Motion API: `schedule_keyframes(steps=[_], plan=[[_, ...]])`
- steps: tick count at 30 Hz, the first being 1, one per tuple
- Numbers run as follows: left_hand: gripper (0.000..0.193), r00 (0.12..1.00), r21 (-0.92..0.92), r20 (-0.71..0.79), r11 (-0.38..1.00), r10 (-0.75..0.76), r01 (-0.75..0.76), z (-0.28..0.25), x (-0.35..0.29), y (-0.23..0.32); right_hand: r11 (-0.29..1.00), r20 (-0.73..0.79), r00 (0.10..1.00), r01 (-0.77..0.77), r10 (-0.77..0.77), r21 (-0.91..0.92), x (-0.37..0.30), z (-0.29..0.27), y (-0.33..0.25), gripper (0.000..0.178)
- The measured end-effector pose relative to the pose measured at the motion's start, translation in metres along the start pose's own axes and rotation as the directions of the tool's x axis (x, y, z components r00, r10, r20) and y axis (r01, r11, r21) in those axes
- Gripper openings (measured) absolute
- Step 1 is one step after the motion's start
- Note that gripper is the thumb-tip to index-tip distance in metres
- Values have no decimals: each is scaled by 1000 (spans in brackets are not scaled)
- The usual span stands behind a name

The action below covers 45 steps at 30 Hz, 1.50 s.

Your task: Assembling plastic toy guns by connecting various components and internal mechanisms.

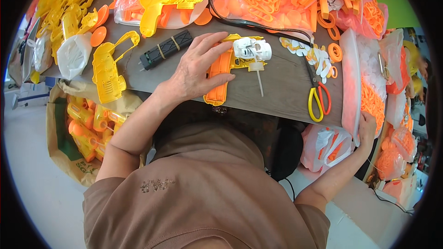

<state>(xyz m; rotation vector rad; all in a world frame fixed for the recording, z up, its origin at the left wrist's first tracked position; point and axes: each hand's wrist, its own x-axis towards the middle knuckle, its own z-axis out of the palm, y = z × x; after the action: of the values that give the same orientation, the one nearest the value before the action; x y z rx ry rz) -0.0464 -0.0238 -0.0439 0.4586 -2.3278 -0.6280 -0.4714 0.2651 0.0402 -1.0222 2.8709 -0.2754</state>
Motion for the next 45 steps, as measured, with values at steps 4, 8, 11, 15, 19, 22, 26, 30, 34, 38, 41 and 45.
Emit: schedule_keyframes(steps=[4, 8, 11, 15, 19, 22, 26, 30, 34, 38, 41, 45], plan=[[63, 1000, 11, 7, 1000, -10, 10, 0, -1, 0, 996, 31, 997, -72, 70, 58, 1, 0, -6, 23], [63, 1000, -14, 9, 1000, -26, 26, 1, -2, 0, 986, 72, 992, -115, 107, 122, 3, -1, 9, 18], [63, 1000, -1, 0, 1000, -23, 23, 1, -3, -1, 940, 135, 990, -85, 41, 331, -4, -3, -1, 15], [62, 1000, 16, -20, 1000, -20, 20, 1, -3, -1, 950, 123, 991, 2, -43, 312, 0, 1, 16, 16], [63, 999, 11, -40, 1000, -3, 3, 3, -3, -1, 974, -56, 995, -63, 77, 215, 0, -6, 17, 19], [65, 999, 12, -51, 1000, 7, -6, 3, -4, -2, 948, -402, 916, 132, -4, 291, -5, -8, -6, 17], [66, 998, 28, -57, 999, 31, -29, 2, -2, -1, 357, -86, 989, 124, -122, 926, -64, 11, -152, 13], [65, 999, 19, -32, 1000, 15, -14, -3, -8, 0, 211, 137, 873, -41, -467, 977, -93, 94, -253, 9], [61, 999, -60, -40, 998, -5, 3, -7, -7, 3, 174, 119, 856, -35, -504, 984, -108, 124, -282, 10], [47, 996, -34, -73, 998, 51, -54, -15, -5, 11, 90, 168, 830, -142, -533, 986, -109, 127, -281, 11], [36, 997, -65, -52, 996, 54, -58, -14, 1, 15, -46, 166, 786, -239, -595, 970, -112, 128, -282, 11], [28, 994, -20, -32, 994, 105, -106, -15, 5, 12, 155, -40, 793, 168, -607, 974, -113, 128, -283, 12]])
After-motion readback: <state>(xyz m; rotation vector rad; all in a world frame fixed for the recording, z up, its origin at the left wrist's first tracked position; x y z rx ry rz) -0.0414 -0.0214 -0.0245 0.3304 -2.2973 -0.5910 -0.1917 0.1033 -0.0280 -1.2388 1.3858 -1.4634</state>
